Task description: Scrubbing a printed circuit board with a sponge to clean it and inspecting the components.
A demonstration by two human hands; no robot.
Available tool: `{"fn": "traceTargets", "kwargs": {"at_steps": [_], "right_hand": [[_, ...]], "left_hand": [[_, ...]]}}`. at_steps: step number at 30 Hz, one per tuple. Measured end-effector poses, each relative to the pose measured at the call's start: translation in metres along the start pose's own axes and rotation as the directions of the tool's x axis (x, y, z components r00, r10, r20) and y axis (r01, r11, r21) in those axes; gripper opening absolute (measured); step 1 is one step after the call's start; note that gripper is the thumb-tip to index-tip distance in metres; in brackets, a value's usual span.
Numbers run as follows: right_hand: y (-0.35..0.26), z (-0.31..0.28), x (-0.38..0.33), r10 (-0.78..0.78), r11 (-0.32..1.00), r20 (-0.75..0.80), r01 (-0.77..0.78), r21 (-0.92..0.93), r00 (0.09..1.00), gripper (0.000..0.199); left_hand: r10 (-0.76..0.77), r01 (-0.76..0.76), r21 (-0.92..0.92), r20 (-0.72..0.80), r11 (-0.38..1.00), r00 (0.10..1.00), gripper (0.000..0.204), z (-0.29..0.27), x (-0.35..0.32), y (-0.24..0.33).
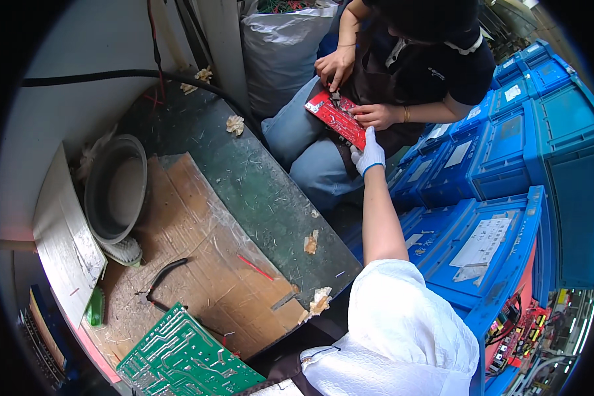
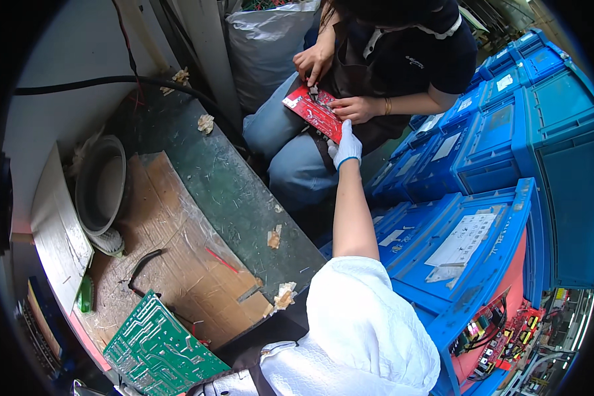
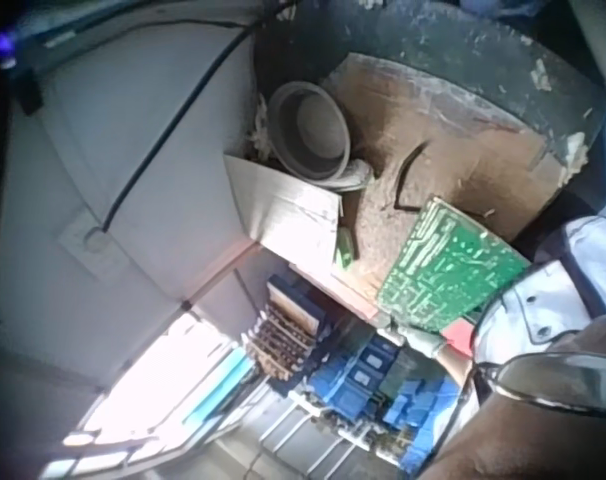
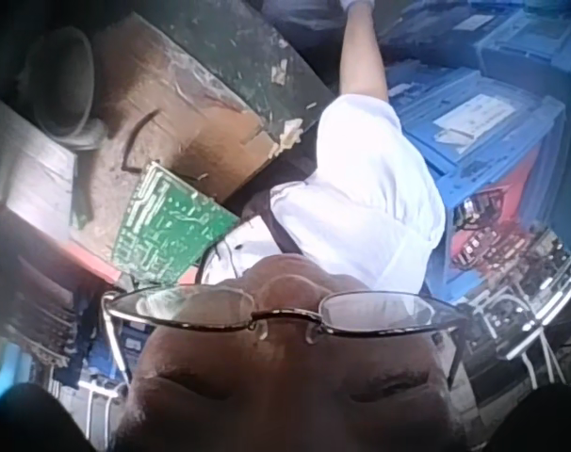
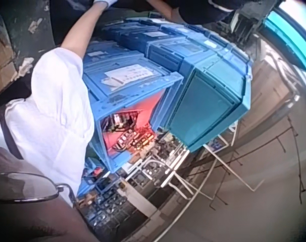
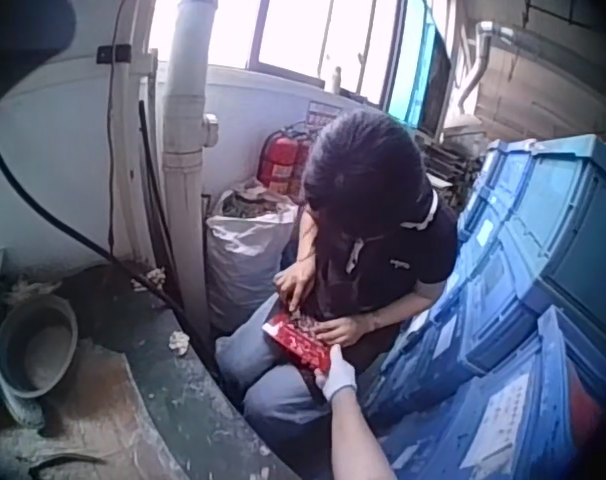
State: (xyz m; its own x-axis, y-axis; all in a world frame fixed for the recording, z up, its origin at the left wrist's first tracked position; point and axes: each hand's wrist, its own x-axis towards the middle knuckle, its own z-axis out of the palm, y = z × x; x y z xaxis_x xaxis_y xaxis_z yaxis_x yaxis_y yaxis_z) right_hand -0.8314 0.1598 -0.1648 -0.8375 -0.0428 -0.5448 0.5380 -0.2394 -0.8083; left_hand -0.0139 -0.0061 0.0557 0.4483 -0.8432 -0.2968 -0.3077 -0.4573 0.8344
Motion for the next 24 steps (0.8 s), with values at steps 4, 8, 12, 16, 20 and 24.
{"fn": "traceTargets", "kwargs": {"at_steps": [4,8,12,16,20,24], "right_hand": [[-0.004,0.015,-0.011,0.051,0.998,-0.104,-0.054,-0.017,0.993,0.058],[-0.004,0.013,-0.007,0.029,0.999,-0.091,-0.027,0.021,0.995,0.061],[0.002,0.012,-0.007,0.016,1.0,-0.133,-0.015,0.01,0.991,0.065],[0.002,0.006,-0.018,-0.105,0.984,-0.234,0.067,-0.164,0.967,0.066],[0.012,-0.017,-0.022,-0.213,0.957,-0.3,0.136,-0.257,0.93,0.066],[0.039,-0.03,-0.028,-0.145,0.988,-0.293,0.152,-0.002,0.945,0.053]], "left_hand": [[0.159,-0.033,0.835,-0.065,0.549,0.985,0.056,0.014,-0.024,0.039],[0.068,0.078,0.825,-0.139,0.56,0.988,0.057,0.026,-0.038,0.057],[0.077,0.017,0.833,-0.072,0.554,0.994,0.057,0.021,-0.03,0.053],[0.088,-0.039,0.84,-0.01,0.541,0.996,0.058,0.008,-0.016,0.048],[0.095,-0.105,0.842,0.064,0.529,0.993,0.058,-0.003,0.002,0.038],[0.213,-0.229,0.724,0.116,0.65,0.97,0.058,-0.009,0.011,0.014]]}}
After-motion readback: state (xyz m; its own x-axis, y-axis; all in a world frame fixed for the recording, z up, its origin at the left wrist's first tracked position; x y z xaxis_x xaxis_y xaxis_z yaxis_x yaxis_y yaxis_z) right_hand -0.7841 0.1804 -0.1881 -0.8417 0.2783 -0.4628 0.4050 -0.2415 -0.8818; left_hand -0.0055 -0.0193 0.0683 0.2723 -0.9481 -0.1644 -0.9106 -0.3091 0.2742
